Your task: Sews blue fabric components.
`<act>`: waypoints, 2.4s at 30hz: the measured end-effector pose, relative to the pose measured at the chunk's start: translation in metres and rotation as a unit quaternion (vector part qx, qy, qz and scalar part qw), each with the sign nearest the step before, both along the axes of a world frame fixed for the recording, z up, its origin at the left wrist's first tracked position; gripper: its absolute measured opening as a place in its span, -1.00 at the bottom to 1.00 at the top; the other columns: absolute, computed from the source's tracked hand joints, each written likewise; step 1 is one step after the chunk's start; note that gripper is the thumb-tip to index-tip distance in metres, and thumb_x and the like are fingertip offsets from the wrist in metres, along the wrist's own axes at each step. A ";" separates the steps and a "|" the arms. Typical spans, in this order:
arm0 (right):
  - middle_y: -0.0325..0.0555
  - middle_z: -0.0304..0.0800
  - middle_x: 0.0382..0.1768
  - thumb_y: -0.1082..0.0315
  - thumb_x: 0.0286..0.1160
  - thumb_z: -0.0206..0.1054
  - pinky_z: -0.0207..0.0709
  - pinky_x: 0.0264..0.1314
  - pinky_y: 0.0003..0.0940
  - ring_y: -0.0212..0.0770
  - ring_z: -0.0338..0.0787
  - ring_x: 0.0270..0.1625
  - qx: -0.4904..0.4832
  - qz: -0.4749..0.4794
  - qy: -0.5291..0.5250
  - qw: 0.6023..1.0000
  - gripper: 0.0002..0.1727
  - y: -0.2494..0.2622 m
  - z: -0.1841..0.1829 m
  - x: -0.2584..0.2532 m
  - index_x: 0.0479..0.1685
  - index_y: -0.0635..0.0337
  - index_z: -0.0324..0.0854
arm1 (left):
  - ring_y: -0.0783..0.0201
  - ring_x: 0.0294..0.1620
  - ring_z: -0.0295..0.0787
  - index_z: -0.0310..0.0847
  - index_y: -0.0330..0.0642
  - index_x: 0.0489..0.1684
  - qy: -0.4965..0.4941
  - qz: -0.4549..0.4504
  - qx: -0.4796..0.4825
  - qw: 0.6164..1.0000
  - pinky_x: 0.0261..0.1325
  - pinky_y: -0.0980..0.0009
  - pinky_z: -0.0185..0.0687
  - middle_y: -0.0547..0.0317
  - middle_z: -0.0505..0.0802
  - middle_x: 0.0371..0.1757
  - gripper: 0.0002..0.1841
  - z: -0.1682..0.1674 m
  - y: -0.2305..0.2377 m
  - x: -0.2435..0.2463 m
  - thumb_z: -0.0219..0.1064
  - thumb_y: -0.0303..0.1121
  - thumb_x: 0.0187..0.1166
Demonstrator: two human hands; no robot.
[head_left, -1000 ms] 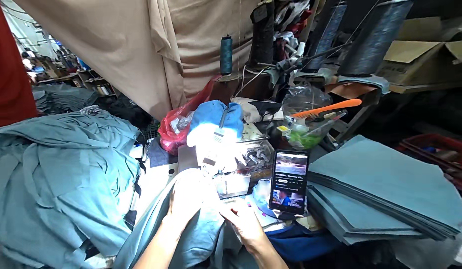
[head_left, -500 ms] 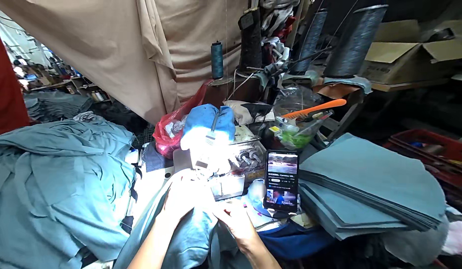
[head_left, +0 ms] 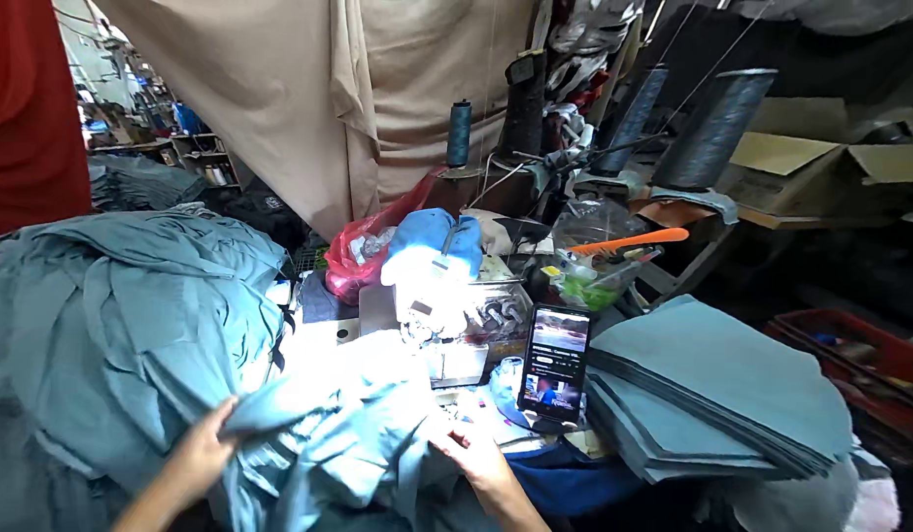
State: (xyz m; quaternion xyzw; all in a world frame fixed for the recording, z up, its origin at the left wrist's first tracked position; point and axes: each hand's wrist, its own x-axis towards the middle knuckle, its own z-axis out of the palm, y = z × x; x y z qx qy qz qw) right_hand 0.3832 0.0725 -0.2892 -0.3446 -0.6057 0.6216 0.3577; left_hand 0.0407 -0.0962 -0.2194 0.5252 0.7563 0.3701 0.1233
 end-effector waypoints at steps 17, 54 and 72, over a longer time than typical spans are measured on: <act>-0.33 0.78 -0.37 0.43 0.49 0.40 0.56 -0.23 -0.59 -0.52 0.68 -0.34 -0.038 0.037 0.091 0.994 -0.95 -0.005 0.015 -0.025 -0.26 0.19 0.75 | 0.19 0.01 0.93 0.89 -0.16 -0.06 0.216 -0.188 0.252 0.925 0.16 0.26 0.84 0.09 0.96 -0.05 -0.75 -0.069 0.091 0.113 0.30 -0.25 0.64; -0.28 0.74 -0.43 0.40 0.50 0.45 0.52 -0.29 -0.54 -0.48 0.64 -0.39 -0.067 -0.047 0.061 0.995 -0.90 0.016 0.022 -0.036 -0.35 0.20 0.76 | 0.02 0.58 0.59 0.69 0.09 0.47 0.322 -0.196 0.097 0.921 0.58 -0.10 0.45 0.15 0.73 0.52 -0.57 -0.008 0.138 0.141 0.02 -0.17 0.78; -0.31 0.73 -0.52 0.47 0.50 0.42 0.49 -0.39 -0.59 -0.54 0.61 -0.49 -0.035 -0.105 0.032 0.993 -0.87 0.024 0.034 -0.045 -0.41 0.23 0.77 | -0.06 0.48 0.69 0.81 0.29 0.30 0.386 -0.104 0.172 0.900 0.50 -0.31 0.40 0.15 0.81 0.42 -0.63 -0.022 0.137 0.144 0.15 -0.11 0.68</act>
